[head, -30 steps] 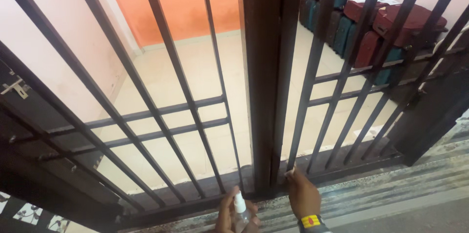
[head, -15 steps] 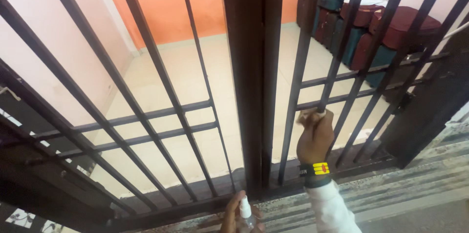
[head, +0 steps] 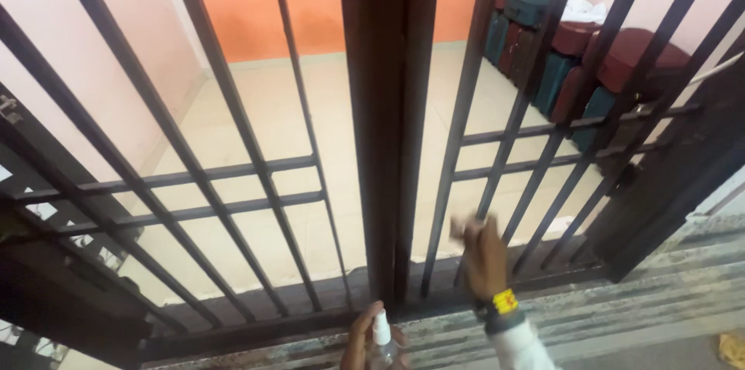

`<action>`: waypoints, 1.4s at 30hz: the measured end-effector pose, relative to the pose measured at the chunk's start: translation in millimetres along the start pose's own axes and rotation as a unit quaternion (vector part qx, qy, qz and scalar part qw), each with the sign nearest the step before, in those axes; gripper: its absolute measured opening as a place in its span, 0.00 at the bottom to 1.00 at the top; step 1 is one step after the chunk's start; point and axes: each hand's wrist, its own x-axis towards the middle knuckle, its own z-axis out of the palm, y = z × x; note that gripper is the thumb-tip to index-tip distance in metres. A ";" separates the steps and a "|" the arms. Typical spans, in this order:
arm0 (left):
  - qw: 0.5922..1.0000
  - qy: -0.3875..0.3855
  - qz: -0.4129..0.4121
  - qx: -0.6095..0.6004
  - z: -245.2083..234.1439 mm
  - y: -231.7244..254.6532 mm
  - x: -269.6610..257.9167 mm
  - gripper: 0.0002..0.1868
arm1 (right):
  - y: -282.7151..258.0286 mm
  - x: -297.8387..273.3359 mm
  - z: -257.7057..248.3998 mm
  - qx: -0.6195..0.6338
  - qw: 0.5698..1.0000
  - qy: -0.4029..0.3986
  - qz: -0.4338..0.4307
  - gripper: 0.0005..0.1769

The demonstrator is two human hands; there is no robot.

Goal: The person wipes a metal gate with a cloth while holding a spray bottle. They repeatedly spray and wipe the vertical bars and horizontal crossbars of the gate from a first-person perspective.

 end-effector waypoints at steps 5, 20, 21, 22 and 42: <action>1.000 -0.018 0.000 -0.004 16.6 -13.1 6.1 0.41 | -21.1 44.4 3.3 0.154 0.983 0.074 -0.062 0.19; 1.000 0.001 -0.015 -0.012 54.4 -32.5 -4.0 0.41 | 2.1 32.6 -1.1 0.228 0.973 0.011 -0.010 0.18; 1.000 -0.004 -0.016 -0.011 55.5 -31.8 -1.9 0.41 | -12.2 46.1 -2.2 0.223 0.974 0.026 0.000 0.19; 1.000 -0.010 -0.016 -0.010 54.8 -29.3 0.1 0.41 | -19.8 52.1 -1.5 0.217 0.975 0.040 0.011 0.21; 0.971 -0.157 -0.067 -0.170 -9.9 -63.0 27.8 0.40 | -31.0 41.7 16.6 0.178 0.977 0.112 -0.017 0.25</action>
